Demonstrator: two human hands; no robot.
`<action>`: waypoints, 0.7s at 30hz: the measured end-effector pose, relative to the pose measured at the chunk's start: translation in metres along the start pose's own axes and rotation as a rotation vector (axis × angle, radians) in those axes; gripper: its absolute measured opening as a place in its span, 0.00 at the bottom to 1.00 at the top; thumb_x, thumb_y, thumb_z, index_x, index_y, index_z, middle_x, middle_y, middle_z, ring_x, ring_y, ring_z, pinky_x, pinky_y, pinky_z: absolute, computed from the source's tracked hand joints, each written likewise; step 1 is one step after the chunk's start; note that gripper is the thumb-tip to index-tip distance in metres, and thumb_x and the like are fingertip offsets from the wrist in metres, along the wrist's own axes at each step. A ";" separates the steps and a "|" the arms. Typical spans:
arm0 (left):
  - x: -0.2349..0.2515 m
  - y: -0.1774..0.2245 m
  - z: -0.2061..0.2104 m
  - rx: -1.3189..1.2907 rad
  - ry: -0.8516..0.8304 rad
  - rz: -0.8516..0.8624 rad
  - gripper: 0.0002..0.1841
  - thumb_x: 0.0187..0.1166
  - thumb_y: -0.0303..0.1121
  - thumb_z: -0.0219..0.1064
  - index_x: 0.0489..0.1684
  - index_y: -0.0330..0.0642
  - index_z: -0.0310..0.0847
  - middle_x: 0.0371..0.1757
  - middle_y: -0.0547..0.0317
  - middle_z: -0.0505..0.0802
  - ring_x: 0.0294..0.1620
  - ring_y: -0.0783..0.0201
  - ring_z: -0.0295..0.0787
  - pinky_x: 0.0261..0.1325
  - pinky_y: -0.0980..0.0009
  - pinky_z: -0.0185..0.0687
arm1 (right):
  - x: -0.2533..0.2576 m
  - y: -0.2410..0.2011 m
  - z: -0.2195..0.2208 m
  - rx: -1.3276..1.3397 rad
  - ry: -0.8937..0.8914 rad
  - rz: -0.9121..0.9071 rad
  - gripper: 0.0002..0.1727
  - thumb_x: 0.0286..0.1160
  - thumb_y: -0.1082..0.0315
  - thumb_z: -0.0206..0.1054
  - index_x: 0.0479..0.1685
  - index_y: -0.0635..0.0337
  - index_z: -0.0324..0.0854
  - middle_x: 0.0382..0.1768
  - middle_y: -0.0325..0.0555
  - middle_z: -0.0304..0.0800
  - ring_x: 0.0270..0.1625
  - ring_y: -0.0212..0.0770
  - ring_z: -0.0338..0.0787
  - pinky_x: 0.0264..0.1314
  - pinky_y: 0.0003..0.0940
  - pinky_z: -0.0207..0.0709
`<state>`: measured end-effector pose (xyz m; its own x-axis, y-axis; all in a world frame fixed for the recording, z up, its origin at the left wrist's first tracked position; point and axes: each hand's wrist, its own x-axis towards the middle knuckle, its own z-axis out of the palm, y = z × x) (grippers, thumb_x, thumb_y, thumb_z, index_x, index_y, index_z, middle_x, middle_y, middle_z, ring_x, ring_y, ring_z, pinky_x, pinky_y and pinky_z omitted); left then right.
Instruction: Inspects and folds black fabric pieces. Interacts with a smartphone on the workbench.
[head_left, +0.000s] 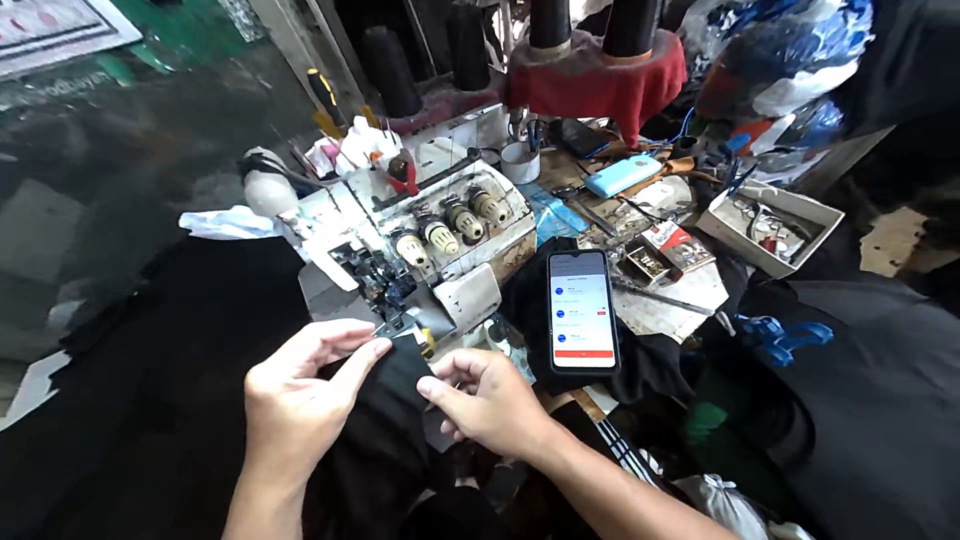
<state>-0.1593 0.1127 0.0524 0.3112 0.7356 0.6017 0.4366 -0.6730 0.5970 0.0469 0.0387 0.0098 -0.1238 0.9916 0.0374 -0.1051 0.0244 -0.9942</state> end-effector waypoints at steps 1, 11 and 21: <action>0.001 0.000 0.000 0.001 -0.001 0.000 0.15 0.70 0.34 0.79 0.54 0.44 0.89 0.46 0.66 0.97 0.43 0.68 0.96 0.50 0.70 0.95 | 0.000 0.000 0.000 -0.009 0.002 -0.002 0.13 0.83 0.58 0.69 0.48 0.59 0.88 0.35 0.43 0.94 0.26 0.36 0.92 0.28 0.30 0.90; 0.006 0.009 0.003 0.006 0.002 -0.006 0.11 0.72 0.30 0.77 0.50 0.44 0.90 0.44 0.67 0.96 0.40 0.71 0.94 0.46 0.73 0.94 | 0.001 -0.003 -0.001 -0.098 0.039 -0.050 0.12 0.83 0.56 0.69 0.44 0.55 0.88 0.34 0.39 0.94 0.29 0.34 0.93 0.30 0.31 0.91; 0.006 0.014 0.001 0.037 0.013 -0.008 0.11 0.72 0.29 0.79 0.50 0.46 0.91 0.44 0.69 0.97 0.42 0.70 0.95 0.47 0.72 0.96 | 0.008 0.006 0.002 -0.050 0.051 -0.013 0.13 0.81 0.55 0.72 0.40 0.56 0.88 0.32 0.40 0.95 0.25 0.37 0.92 0.25 0.31 0.88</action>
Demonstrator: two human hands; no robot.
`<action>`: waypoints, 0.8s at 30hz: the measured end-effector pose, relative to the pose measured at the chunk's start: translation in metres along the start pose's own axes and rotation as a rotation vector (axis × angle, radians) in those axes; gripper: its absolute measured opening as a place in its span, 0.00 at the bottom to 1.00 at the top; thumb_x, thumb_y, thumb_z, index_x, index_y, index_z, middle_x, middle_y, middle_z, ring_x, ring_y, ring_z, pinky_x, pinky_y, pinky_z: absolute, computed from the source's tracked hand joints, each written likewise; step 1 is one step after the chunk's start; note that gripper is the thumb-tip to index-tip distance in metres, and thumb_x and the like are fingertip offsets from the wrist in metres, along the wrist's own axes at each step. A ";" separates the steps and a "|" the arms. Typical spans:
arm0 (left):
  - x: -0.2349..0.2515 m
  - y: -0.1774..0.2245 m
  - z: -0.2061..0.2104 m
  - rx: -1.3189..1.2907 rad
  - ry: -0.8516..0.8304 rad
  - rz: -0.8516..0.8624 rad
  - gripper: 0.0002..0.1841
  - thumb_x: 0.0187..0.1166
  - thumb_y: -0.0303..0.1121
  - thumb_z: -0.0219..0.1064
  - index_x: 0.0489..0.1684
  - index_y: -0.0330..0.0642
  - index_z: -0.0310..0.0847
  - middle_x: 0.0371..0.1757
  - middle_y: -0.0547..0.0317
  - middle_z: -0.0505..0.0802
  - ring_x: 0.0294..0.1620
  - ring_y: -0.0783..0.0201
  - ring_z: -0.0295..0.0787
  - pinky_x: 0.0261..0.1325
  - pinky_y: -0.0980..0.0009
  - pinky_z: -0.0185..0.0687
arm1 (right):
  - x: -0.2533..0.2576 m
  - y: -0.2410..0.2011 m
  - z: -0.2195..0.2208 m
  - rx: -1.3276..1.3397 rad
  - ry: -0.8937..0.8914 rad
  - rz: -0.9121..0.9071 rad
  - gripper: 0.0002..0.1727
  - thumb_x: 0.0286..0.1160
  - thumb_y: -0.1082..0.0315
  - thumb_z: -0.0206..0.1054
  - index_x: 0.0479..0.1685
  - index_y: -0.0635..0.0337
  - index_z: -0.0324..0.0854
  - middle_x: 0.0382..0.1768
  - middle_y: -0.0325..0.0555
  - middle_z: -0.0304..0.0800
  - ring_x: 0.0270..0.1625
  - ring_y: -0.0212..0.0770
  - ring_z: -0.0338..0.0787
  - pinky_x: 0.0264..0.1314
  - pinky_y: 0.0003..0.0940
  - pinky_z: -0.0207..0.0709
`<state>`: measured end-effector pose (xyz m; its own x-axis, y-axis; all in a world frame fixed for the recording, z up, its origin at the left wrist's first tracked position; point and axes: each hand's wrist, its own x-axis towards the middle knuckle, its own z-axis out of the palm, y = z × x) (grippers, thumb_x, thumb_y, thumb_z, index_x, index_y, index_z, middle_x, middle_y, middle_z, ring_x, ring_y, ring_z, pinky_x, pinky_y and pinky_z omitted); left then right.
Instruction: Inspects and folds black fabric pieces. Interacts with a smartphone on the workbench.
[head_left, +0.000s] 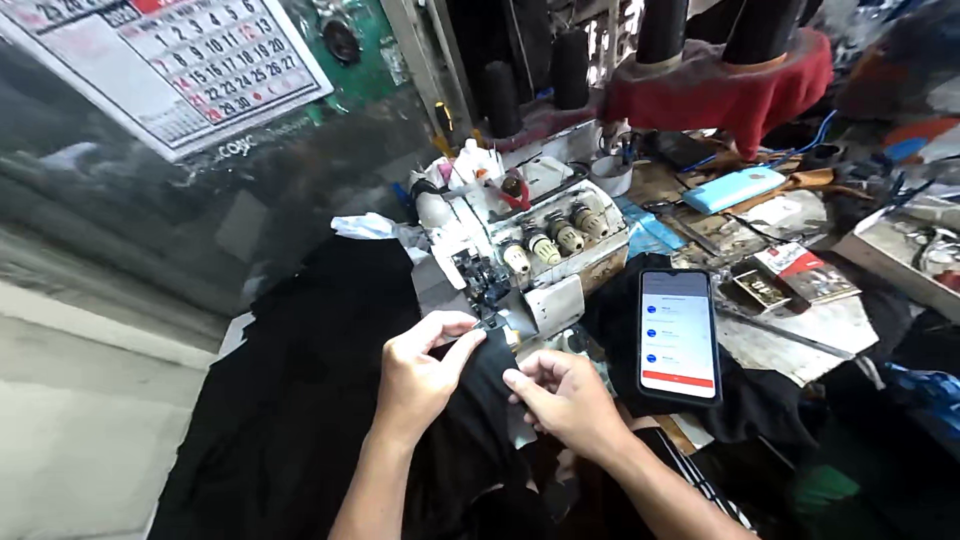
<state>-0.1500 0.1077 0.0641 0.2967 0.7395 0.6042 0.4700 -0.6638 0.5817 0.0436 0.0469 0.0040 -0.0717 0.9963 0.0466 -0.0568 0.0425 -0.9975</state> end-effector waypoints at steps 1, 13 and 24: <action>0.000 0.000 0.000 0.007 -0.003 -0.001 0.11 0.72 0.30 0.79 0.50 0.47 0.91 0.44 0.70 0.97 0.42 0.71 0.95 0.47 0.72 0.96 | 0.001 0.001 0.000 0.001 -0.001 -0.009 0.13 0.80 0.55 0.72 0.40 0.56 0.88 0.32 0.40 0.95 0.25 0.36 0.92 0.26 0.31 0.89; -0.004 -0.008 0.005 0.001 0.012 -0.003 0.09 0.75 0.32 0.76 0.50 0.45 0.91 0.45 0.68 0.97 0.45 0.71 0.95 0.52 0.72 0.95 | -0.109 -0.025 -0.062 -0.758 -0.023 -0.154 0.27 0.76 0.49 0.73 0.75 0.39 0.80 0.83 0.38 0.72 0.41 0.28 0.91 0.37 0.31 0.90; -0.004 -0.008 0.006 0.029 0.024 -0.009 0.10 0.75 0.34 0.76 0.50 0.44 0.90 0.44 0.67 0.96 0.43 0.73 0.95 0.51 0.75 0.93 | -0.139 -0.021 -0.085 -0.852 0.074 -0.025 0.26 0.74 0.49 0.74 0.69 0.48 0.79 0.93 0.48 0.53 0.35 0.31 0.92 0.32 0.33 0.88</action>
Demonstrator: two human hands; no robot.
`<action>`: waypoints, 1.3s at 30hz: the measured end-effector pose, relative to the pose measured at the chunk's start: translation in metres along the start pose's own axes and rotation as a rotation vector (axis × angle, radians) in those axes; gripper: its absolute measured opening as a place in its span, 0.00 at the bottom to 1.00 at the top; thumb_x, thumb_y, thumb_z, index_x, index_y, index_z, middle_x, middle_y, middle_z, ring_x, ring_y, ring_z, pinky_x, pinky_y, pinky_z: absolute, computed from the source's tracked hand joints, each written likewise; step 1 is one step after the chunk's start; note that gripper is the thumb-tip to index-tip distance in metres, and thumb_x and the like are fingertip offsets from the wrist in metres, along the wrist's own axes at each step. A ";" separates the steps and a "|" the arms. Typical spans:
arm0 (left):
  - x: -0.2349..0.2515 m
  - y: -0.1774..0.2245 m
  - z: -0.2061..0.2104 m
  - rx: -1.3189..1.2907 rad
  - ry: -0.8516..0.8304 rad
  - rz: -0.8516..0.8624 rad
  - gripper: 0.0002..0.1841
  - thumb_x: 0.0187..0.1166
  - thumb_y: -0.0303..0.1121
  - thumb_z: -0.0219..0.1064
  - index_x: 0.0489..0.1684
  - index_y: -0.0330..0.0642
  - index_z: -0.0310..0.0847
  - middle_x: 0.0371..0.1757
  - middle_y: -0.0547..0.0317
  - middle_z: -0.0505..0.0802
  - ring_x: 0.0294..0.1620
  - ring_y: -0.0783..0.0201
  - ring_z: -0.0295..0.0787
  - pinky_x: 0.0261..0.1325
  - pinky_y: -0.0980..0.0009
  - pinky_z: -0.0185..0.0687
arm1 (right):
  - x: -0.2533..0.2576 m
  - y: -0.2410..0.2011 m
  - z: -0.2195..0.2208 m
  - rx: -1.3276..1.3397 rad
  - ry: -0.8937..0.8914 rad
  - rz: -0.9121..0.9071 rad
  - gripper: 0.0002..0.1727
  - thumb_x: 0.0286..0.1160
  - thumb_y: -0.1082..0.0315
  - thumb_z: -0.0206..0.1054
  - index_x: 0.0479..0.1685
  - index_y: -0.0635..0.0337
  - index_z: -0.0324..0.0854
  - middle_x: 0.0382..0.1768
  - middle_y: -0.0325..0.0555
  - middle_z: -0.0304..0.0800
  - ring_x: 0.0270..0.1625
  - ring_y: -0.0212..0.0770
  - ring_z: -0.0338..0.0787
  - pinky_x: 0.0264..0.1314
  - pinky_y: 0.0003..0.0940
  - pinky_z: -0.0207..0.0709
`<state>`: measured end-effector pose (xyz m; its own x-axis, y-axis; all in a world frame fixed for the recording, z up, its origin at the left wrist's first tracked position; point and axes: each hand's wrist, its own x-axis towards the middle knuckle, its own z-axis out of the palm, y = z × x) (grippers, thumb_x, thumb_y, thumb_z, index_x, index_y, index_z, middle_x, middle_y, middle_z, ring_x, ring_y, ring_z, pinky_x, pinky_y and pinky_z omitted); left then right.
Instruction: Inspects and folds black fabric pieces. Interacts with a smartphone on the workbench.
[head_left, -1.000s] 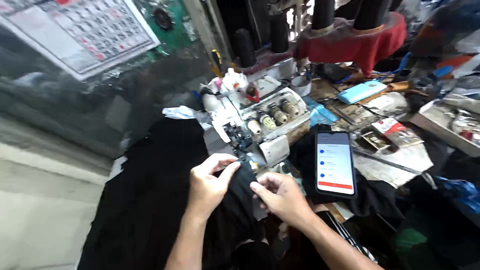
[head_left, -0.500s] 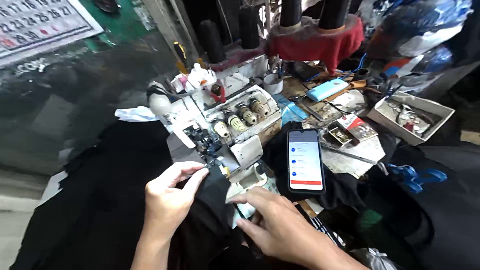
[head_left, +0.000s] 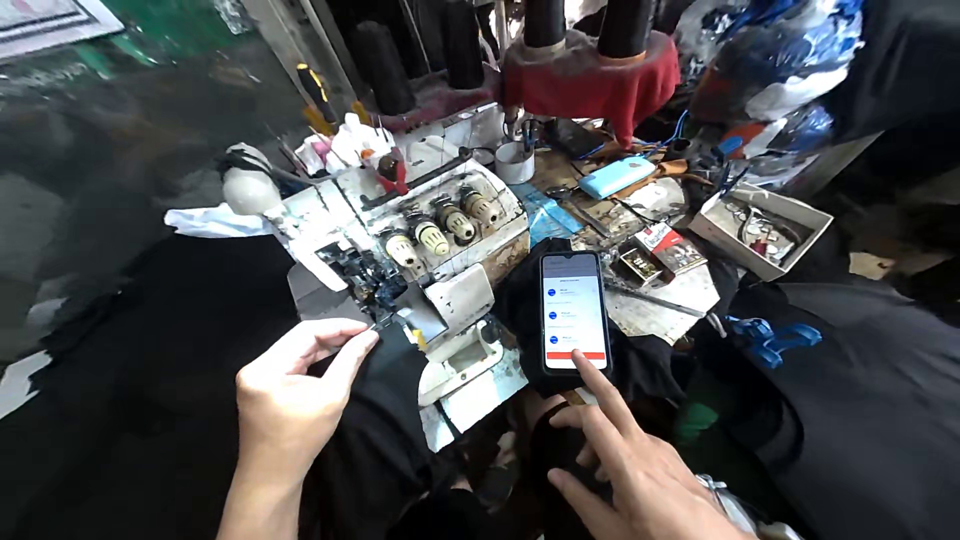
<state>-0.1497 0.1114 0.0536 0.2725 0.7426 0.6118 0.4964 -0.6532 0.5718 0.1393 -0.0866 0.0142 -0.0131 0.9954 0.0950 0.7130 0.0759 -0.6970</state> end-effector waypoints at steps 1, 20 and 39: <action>0.000 0.000 -0.001 0.002 -0.001 -0.001 0.10 0.75 0.34 0.76 0.50 0.44 0.90 0.44 0.68 0.96 0.43 0.73 0.94 0.50 0.75 0.93 | -0.001 -0.001 -0.001 0.013 0.003 -0.004 0.27 0.73 0.49 0.75 0.69 0.48 0.79 0.93 0.49 0.53 0.36 0.31 0.92 0.33 0.33 0.89; 0.003 -0.010 -0.013 -0.004 -0.037 0.008 0.13 0.73 0.36 0.77 0.51 0.43 0.90 0.44 0.66 0.97 0.41 0.70 0.95 0.46 0.73 0.94 | 0.121 -0.063 0.080 0.993 -0.073 0.042 0.28 0.82 0.61 0.69 0.79 0.55 0.68 0.47 0.45 0.94 0.26 0.37 0.91 0.25 0.31 0.88; 0.005 -0.011 -0.016 0.398 -0.157 0.037 0.14 0.81 0.48 0.64 0.43 0.49 0.91 0.41 0.67 0.92 0.40 0.74 0.89 0.44 0.71 0.88 | 0.135 -0.062 0.091 1.083 -0.129 0.200 0.20 0.83 0.58 0.68 0.67 0.56 0.73 0.49 0.48 0.93 0.28 0.41 0.93 0.30 0.35 0.92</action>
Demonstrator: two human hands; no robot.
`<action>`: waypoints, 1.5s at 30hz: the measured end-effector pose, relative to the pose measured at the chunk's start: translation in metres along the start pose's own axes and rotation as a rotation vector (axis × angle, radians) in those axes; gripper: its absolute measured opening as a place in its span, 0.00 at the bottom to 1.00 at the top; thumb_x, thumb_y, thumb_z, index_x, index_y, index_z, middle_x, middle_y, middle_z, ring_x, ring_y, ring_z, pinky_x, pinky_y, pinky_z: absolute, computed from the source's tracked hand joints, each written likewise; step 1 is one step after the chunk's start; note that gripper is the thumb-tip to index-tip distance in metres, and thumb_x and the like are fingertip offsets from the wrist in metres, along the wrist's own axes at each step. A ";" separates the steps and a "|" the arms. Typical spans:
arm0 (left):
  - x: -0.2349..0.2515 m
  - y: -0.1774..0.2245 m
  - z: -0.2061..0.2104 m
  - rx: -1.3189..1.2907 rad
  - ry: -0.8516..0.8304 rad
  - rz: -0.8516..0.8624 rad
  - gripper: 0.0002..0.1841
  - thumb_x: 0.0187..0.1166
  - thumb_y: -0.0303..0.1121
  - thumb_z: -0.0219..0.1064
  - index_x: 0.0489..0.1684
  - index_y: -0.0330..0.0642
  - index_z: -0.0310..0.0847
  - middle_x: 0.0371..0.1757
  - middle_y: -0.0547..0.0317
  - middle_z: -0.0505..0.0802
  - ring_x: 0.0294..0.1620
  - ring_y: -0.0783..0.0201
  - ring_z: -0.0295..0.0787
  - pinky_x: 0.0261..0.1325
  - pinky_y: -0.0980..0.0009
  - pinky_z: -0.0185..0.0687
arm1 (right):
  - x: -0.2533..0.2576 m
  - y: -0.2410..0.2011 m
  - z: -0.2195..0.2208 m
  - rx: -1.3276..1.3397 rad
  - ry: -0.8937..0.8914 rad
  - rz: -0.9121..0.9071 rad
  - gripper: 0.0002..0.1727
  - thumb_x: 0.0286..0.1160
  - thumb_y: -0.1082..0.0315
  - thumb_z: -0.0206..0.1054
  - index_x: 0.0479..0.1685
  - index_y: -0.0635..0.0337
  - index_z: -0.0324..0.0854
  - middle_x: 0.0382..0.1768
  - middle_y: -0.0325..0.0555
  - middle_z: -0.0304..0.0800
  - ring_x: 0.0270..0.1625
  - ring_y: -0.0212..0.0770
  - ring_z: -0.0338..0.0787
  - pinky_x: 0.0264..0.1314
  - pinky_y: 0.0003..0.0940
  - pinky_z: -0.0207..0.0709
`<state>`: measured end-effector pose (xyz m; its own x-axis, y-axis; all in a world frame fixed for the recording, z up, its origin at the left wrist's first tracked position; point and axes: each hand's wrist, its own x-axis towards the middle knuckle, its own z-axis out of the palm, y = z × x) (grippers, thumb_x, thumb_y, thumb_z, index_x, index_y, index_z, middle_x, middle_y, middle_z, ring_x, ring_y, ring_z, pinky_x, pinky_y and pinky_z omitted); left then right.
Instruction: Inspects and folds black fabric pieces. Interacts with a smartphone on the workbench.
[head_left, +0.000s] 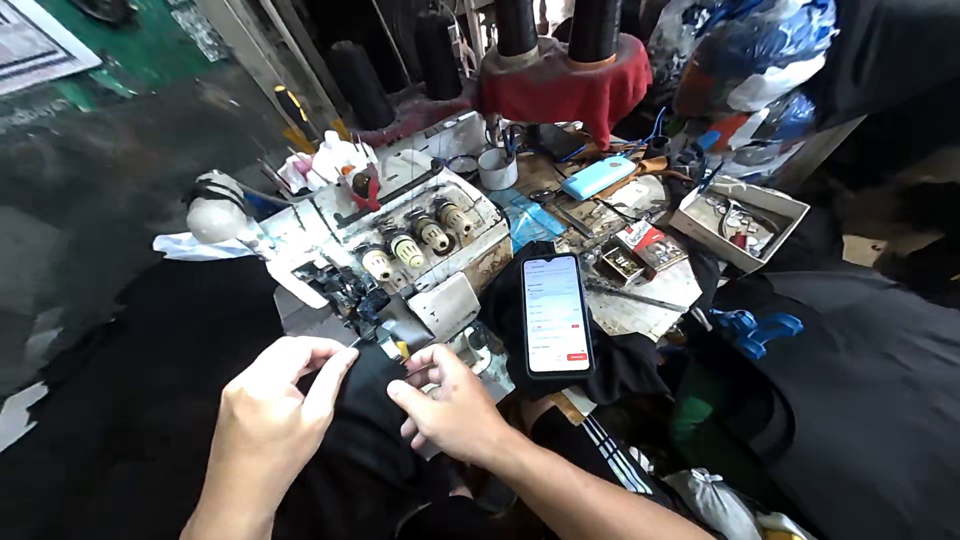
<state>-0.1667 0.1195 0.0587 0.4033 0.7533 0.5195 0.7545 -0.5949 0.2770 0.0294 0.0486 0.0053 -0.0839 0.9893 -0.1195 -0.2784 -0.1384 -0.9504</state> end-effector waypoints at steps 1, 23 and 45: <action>-0.001 0.000 0.001 0.000 0.007 0.009 0.14 0.82 0.47 0.64 0.44 0.49 0.91 0.41 0.67 0.92 0.41 0.74 0.89 0.45 0.70 0.88 | 0.000 -0.001 0.001 0.018 0.007 -0.005 0.19 0.83 0.59 0.68 0.65 0.57 0.73 0.46 0.48 0.93 0.27 0.41 0.93 0.29 0.35 0.92; -0.008 0.033 -0.048 -0.428 -0.039 0.054 0.08 0.82 0.38 0.69 0.44 0.44 0.87 0.38 0.68 0.92 0.35 0.75 0.88 0.39 0.78 0.87 | -0.014 -0.036 -0.004 -0.039 -0.268 -0.251 0.14 0.82 0.65 0.70 0.57 0.66 0.84 0.33 0.47 0.91 0.26 0.36 0.89 0.28 0.30 0.87; -0.004 0.000 -0.002 -0.250 -0.004 -0.036 0.10 0.81 0.45 0.67 0.45 0.52 0.90 0.39 0.74 0.94 0.35 0.78 0.90 0.37 0.78 0.89 | -0.024 -0.011 -0.019 -0.332 -0.187 -0.301 0.15 0.85 0.57 0.65 0.58 0.56 0.87 0.45 0.39 0.93 0.40 0.31 0.91 0.44 0.30 0.88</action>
<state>-0.1696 0.1163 0.0582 0.3803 0.7763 0.5028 0.6171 -0.6179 0.4872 0.0529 0.0274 0.0130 -0.2254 0.9536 0.1998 0.0014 0.2054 -0.9787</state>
